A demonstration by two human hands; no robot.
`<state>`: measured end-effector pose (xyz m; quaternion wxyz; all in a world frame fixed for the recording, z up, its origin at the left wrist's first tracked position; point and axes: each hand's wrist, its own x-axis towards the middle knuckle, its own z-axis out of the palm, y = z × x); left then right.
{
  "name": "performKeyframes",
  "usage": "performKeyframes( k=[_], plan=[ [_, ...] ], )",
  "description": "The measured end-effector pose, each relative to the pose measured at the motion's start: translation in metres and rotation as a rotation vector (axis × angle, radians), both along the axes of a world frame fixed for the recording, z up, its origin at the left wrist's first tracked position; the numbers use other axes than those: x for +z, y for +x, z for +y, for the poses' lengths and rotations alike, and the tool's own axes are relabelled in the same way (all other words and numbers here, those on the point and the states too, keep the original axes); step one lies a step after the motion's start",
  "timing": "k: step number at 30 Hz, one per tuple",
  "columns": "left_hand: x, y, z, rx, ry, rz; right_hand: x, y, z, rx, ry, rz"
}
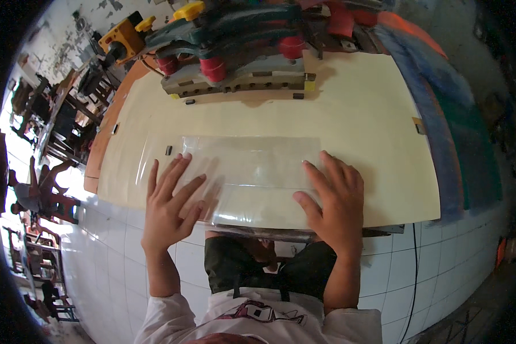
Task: The person aligns a plastic sleeve on a table, presses it under a heat-sealing machine, and then picks up the sealed item to smooth it out.
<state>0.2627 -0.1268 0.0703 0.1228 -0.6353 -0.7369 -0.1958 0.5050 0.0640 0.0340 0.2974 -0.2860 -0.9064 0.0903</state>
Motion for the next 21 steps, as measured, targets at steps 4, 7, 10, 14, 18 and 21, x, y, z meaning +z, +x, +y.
performKeyframes(
  k=[4,7,10,14,18,21],
  plan=[
    [0.004,-0.004,-0.01,0.038,0.009,-0.08,-0.001,-0.001,0.001,0.01,-0.005,0.002],
    [-0.005,0.0,-0.019,0.019,-0.112,-0.141,0.001,-0.001,-0.001,0.011,-0.016,0.0],
    [-0.022,0.009,-0.018,0.011,-0.214,-0.176,0.002,-0.002,-0.002,0.011,-0.017,-0.007],
    [-0.022,0.017,-0.002,-0.038,-0.209,-0.22,-0.002,-0.002,0.0,0.001,-0.006,-0.008],
    [-0.02,0.037,0.024,-0.115,-0.16,-0.308,-0.003,-0.004,-0.001,0.006,-0.013,-0.009],
    [-0.025,0.057,0.046,-0.171,-0.114,-0.3,0.0,-0.003,-0.002,-0.001,-0.018,-0.022]
  ],
)
